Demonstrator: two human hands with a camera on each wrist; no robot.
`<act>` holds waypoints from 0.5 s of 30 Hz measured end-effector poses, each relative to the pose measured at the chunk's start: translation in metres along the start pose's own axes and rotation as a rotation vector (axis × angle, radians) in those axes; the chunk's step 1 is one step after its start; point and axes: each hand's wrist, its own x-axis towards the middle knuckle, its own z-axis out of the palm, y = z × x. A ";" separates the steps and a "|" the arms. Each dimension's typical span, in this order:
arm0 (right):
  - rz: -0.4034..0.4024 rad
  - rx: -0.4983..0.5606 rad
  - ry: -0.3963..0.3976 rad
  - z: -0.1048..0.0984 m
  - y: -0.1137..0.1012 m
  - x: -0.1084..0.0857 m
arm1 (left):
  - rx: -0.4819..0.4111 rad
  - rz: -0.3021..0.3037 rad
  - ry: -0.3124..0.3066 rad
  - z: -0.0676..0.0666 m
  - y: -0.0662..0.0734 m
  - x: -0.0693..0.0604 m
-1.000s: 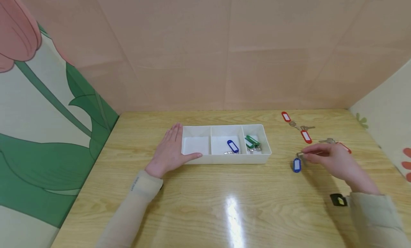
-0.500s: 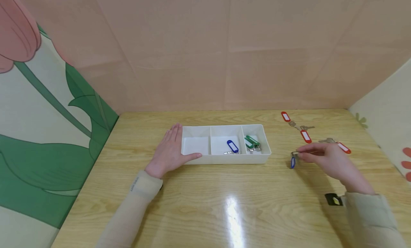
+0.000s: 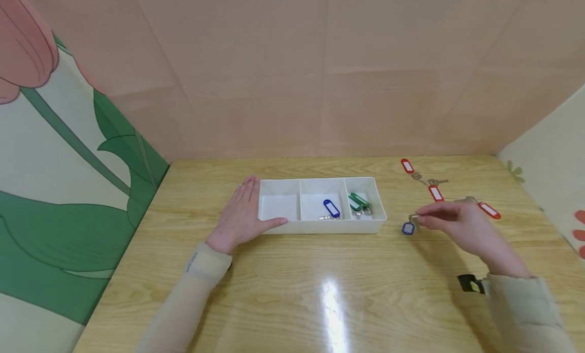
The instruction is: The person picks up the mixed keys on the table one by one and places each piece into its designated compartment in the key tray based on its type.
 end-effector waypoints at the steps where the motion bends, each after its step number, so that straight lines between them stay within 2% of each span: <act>1: -0.008 0.000 0.005 0.001 -0.002 0.000 | 0.001 -0.001 0.001 0.000 0.000 0.000; 7: -0.041 0.001 0.016 0.006 -0.008 0.002 | -0.003 0.004 0.014 0.002 -0.001 0.000; 15: -0.037 -0.009 -0.010 0.013 -0.023 0.005 | 0.004 -0.002 0.002 0.002 -0.001 0.000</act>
